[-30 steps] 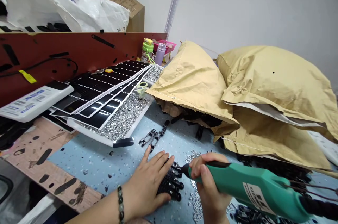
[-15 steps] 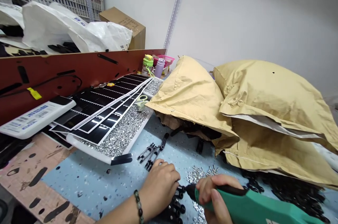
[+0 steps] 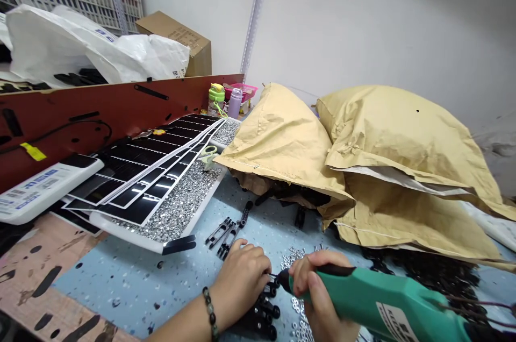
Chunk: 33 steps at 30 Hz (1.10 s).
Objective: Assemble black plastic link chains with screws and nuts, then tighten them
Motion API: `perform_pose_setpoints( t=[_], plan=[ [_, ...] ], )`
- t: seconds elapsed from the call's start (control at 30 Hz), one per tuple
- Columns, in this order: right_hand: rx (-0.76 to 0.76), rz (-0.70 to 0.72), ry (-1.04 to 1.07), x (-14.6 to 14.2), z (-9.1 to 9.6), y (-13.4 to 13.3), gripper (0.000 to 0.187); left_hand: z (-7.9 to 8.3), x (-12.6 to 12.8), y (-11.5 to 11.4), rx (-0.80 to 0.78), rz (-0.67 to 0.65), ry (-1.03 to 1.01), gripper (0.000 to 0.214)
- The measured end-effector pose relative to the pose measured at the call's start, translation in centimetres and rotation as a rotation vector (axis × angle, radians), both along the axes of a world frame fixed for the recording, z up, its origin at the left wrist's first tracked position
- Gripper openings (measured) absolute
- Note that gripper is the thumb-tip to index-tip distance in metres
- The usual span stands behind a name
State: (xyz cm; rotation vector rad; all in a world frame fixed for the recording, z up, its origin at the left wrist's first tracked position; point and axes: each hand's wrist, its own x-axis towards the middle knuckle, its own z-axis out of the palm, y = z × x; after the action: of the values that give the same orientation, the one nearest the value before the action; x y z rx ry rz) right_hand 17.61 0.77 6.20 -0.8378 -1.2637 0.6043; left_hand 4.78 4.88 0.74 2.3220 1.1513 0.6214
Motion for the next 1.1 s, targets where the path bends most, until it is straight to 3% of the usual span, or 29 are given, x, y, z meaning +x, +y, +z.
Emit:
perform_pose_setpoints(
  t=[0.43,0.57,0.63,0.73,0.83,0.93,1.1],
  plan=[
    [-0.009,0.011,-0.015,-0.1,0.4,-0.1,0.004,-0.4,0.3,-0.1,0.02,0.014,0.017,0.012],
    [-0.04,0.028,-0.015,0.3,0.0,-0.1,0.006,0.4,0.2,0.0,-0.004,-0.026,0.03,0.012],
    [-0.055,0.043,-0.012,0.6,-0.1,-0.1,0.006,1.0,-0.5,-0.1,-0.016,-0.048,0.014,0.001],
    [-0.062,0.06,-0.001,0.7,0.1,0.0,0.008,1.5,-2.4,-1.0,-0.027,-0.084,0.002,0.054],
    [-0.067,0.073,0.01,0.3,0.4,0.3,0.009,0.8,-4.3,-2.3,-0.078,-0.157,0.109,0.1],
    [-0.067,0.057,0.009,-0.2,0.6,0.5,0.009,-0.4,-5.2,-3.3,-0.117,-0.189,0.215,0.108],
    [-0.09,0.032,-0.055,0.1,0.6,0.3,0.014,-1.7,-5.1,-3.4,-0.048,-0.155,0.225,0.102]
  ],
)
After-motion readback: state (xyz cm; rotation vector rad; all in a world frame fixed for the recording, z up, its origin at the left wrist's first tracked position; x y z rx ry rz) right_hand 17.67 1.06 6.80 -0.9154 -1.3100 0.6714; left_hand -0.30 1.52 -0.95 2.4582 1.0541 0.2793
